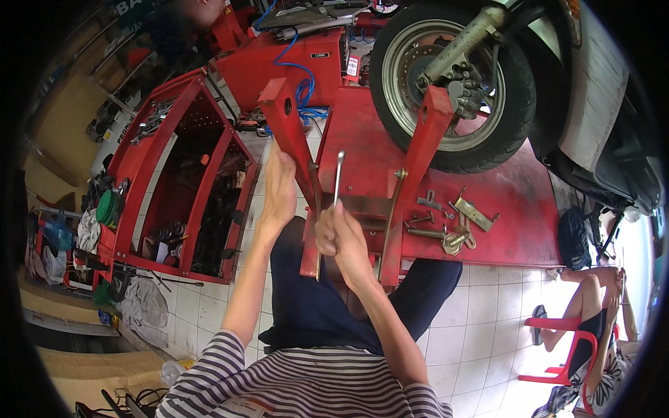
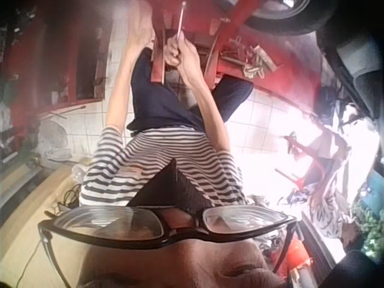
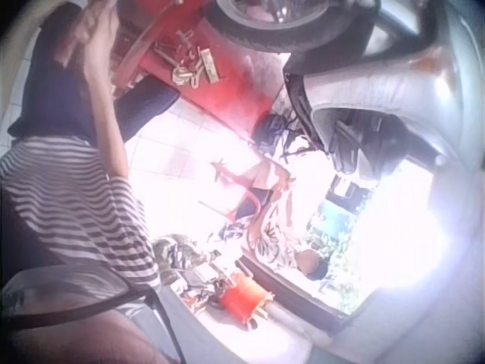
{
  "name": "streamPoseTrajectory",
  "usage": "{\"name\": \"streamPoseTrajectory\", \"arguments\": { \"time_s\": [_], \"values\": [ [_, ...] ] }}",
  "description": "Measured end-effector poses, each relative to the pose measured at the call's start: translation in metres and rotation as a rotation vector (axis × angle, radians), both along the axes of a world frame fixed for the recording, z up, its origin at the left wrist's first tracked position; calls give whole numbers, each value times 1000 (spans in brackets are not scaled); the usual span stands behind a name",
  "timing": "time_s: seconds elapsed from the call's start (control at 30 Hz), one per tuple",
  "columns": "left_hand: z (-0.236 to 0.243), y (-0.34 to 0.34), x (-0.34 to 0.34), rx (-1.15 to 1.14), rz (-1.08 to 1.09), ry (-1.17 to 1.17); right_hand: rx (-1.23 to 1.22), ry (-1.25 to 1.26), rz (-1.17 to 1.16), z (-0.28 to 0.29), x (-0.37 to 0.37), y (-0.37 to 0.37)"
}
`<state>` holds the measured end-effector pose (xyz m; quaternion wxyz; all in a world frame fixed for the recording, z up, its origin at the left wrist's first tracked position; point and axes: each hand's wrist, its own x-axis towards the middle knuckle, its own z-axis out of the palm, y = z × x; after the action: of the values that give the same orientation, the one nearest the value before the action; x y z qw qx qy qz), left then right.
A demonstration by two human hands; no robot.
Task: The person unscrews a threaded rod from a red metal stand by hand, removes a spacer, and then uses a wrench to loosen a bolt on the side of the stand's frame.
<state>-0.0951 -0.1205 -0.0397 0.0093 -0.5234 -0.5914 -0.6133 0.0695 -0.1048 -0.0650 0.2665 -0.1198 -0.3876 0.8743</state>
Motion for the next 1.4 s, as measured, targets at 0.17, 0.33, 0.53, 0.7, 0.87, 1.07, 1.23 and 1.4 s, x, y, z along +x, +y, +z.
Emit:
{"name": "streamPoseTrajectory", "arguments": {
  "time_s": [0.17,0.33,0.53,0.7,0.87,1.07,1.23,1.4],
  "values": [
    [-22,13,-24,-13,-26,166,10,-77,92,-15,-9,0],
    [-35,26,-25,62,-4,118,34,-85,114,-17,-12,0],
    [-25,28,-19,115,-3,98,82,-78,124,-23,-13,3],
    [-17,27,-18,149,41,127,23,-37,157,-19,-9,7],
    [25,22,-8,202,-3,66,58,-84,169,-19,-9,5],
    [20,41,-20,246,-39,-21,62,-155,182,-1,-5,6],
    [20,45,-20,234,-77,-161,-268,55,416,-1,-5,26],
    [20,59,-25,316,-22,-148,-215,15,342,14,-16,17]
  ]
}}
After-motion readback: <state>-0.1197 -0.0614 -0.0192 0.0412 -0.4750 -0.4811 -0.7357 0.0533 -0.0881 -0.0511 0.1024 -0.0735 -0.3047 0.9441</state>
